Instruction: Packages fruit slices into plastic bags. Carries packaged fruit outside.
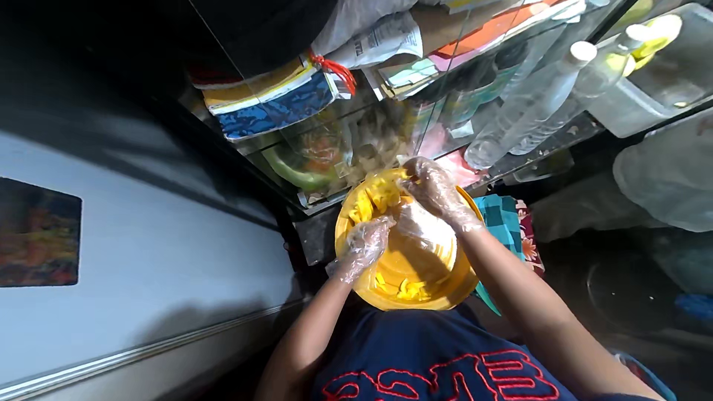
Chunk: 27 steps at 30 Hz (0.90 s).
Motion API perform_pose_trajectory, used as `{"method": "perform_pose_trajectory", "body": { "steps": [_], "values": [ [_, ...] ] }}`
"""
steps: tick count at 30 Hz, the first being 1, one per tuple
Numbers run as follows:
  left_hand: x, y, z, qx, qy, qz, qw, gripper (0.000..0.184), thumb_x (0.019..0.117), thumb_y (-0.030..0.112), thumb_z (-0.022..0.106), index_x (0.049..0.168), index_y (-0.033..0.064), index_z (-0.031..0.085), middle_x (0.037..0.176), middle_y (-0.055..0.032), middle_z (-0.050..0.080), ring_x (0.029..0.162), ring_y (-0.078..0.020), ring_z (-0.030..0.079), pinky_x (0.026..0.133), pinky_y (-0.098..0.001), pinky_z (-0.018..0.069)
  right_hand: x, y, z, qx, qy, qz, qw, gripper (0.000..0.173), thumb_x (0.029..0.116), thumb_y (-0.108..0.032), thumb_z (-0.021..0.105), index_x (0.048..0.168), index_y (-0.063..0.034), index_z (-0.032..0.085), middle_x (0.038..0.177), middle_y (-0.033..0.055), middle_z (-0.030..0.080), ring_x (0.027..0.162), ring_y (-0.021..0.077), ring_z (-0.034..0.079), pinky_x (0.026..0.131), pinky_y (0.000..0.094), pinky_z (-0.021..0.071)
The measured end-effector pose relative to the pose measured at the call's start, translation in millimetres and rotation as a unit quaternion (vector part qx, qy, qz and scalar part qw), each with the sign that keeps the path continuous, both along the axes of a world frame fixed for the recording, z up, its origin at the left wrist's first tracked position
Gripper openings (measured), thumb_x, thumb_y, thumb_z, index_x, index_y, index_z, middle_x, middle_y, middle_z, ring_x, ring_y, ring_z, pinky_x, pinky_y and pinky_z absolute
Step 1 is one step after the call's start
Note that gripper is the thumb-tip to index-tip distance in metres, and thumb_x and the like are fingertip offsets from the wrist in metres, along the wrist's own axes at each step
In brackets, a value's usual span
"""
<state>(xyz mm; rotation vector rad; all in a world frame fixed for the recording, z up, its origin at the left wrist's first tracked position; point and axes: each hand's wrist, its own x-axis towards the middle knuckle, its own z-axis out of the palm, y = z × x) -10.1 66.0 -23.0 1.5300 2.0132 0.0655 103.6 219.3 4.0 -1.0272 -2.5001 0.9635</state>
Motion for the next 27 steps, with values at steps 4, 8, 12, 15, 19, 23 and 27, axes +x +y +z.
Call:
{"method": "perform_pose_trajectory", "body": {
  "steps": [4, 8, 12, 15, 19, 23, 27],
  "values": [
    [-2, 14, 3, 0.012, -0.001, 0.003, 1.000, 0.035, 0.1081, 0.020, 0.046, 0.139, 0.0169, 0.060, 0.132, -0.0149, 0.065, 0.120, -0.0383, 0.063, 0.098, -0.0601, 0.0485, 35, -29, -10, 0.045, -0.037, -0.028, 0.998, 0.017, 0.0977, -0.015, 0.066, 0.109, -0.0029, 0.069, 0.098, 0.0185, 0.070, 0.089, 0.0362, 0.070, 0.081, 0.0580, 0.0561],
    [-4, 27, -14, 0.010, 0.007, 0.005, 1.000, 0.040, 0.1080, 0.022, 0.045, 0.146, 0.0169, 0.054, 0.139, -0.0149, 0.062, 0.125, -0.0379, 0.060, 0.102, -0.0608, 0.0468, 42, -42, -57, 0.031, -0.240, 0.005, 0.970, 0.036, 0.0890, -0.026, 0.077, 0.116, -0.0035, 0.069, 0.117, 0.0246, 0.066, 0.110, 0.0445, 0.064, 0.087, 0.0638, 0.0529],
    [-4, 30, -22, 0.032, 0.013, 0.010, 0.999, 0.039, 0.1083, 0.022, 0.044, 0.146, 0.0172, 0.055, 0.138, -0.0132, 0.062, 0.125, -0.0363, 0.061, 0.102, -0.0594, 0.0478, 44, -43, -72, 0.021, -0.247, -0.019, 0.969, 0.050, 0.0882, -0.025, 0.078, 0.130, -0.0027, 0.064, 0.132, 0.0271, 0.059, 0.121, 0.0463, 0.058, 0.093, 0.0640, 0.0499],
    [-4, 30, -19, 0.042, -0.008, 0.019, 0.999, 0.039, 0.1079, 0.024, 0.046, 0.145, 0.0166, 0.056, 0.135, -0.0157, 0.064, 0.124, -0.0376, 0.061, 0.102, -0.0604, 0.0474, 44, -45, -65, 0.002, -0.237, 0.013, 0.971, 0.033, 0.0911, -0.024, 0.075, 0.116, -0.0042, 0.070, 0.119, 0.0232, 0.067, 0.115, 0.0439, 0.061, 0.092, 0.0628, 0.0502],
    [-5, 30, -16, 0.047, -0.019, 0.022, 0.998, 0.039, 0.1089, 0.026, 0.043, 0.145, 0.0158, 0.056, 0.137, -0.0149, 0.063, 0.127, -0.0364, 0.059, 0.105, -0.0595, 0.0449, 40, -59, -59, -0.071, -0.265, 0.066, 0.959, 0.030, 0.1006, -0.025, 0.062, 0.113, 0.0004, 0.070, 0.114, 0.0239, 0.069, 0.113, 0.0423, 0.064, 0.097, 0.0604, 0.0492],
    [-8, 25, -18, 0.054, -0.030, 0.015, 0.998, 0.039, 0.1082, 0.026, 0.045, 0.143, 0.0151, 0.058, 0.138, -0.0124, 0.063, 0.128, -0.0330, 0.059, 0.107, -0.0568, 0.0445, 43, -66, -33, -0.125, -0.342, 0.110, 0.925, 0.034, 0.1023, -0.028, 0.059, 0.124, -0.0018, 0.065, 0.124, 0.0243, 0.065, 0.122, 0.0428, 0.059, 0.101, 0.0616, 0.0457],
    [-9, 11, -11, 0.065, -0.053, 0.027, 0.996, 0.036, 0.1076, 0.026, 0.048, 0.139, 0.0135, 0.061, 0.133, -0.0136, 0.065, 0.124, -0.0334, 0.062, 0.105, -0.0565, 0.0467, 53, -53, -28, -0.117, -0.347, 0.066, 0.928, 0.031, 0.0982, -0.033, 0.066, 0.115, -0.0072, 0.070, 0.114, 0.0200, 0.069, 0.111, 0.0410, 0.065, 0.090, 0.0627, 0.0509]
  ]
}}
